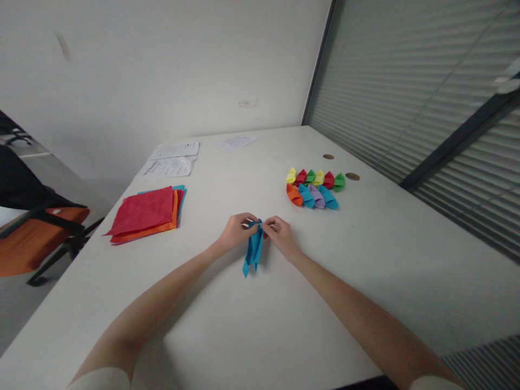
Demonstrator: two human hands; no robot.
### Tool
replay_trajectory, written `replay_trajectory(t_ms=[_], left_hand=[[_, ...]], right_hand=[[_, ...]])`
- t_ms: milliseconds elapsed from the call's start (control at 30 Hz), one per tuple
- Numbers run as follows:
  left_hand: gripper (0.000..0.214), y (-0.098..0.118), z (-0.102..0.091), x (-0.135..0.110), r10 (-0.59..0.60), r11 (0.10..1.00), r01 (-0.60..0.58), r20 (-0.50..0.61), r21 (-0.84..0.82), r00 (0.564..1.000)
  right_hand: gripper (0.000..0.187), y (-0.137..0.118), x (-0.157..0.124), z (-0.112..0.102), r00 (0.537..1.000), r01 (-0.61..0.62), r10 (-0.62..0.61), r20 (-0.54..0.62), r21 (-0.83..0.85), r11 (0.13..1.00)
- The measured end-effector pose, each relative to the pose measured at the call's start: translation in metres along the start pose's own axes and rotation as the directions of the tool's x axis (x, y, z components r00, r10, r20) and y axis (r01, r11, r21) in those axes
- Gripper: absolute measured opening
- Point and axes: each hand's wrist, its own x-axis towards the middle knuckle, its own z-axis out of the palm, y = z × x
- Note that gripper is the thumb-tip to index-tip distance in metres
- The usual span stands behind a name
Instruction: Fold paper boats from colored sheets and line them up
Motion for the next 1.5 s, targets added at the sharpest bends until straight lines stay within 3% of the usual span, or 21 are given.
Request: replay_trajectory(t_ms=[233, 367, 733, 967, 1267, 1500], left_hand=[[0.010, -0.0037, -0.0010, 0.0014, 0.017, 1.000, -0.016, -0.042, 0.003, 0.999], [0.018, -0.0056, -0.0014, 0.0012, -0.010, 0.998, 0.006, -0.062, -0.069, 0.998], [0.011, -0.0023, -0.0009, 0.0013, -0.062, 0.993, 0.053, -0.082, -0.102, 0.995], [0.019, -0.0060, 0.0021, 0.0002, -0.164, 0.940, 0.140, -0.055, -0.312, 0.985], [0.023, 0.0026, -0.0024, 0.0011, -0.206, 0.945, 0.190, -0.032, -0.267, 0.978], [0.024, -0.0028, -0.0048, 0.0035, -0.190, 0.946, 0.171, -0.045, -0.274, 0.981]], right_hand=[[0.035, 0.0037, -0.0008, -0.0012, 0.999, 0.009, -0.009, 0.044, -0.005, 1.000], [0.032, 0.0044, -0.0019, -0.0004, 0.998, 0.040, -0.039, 0.056, -0.004, 0.999], [0.030, 0.0042, -0.0037, 0.0000, 0.996, 0.078, -0.075, 0.054, -0.052, 0.996], [0.029, 0.0054, -0.0043, 0.0011, 0.991, 0.120, -0.115, 0.072, -0.069, 0.990], [0.034, 0.0072, -0.0031, -0.0005, 0.995, 0.081, -0.079, 0.057, -0.038, 0.996], [0.029, 0.0056, -0.0037, -0.0003, 0.992, 0.110, -0.107, 0.067, -0.039, 0.993]])
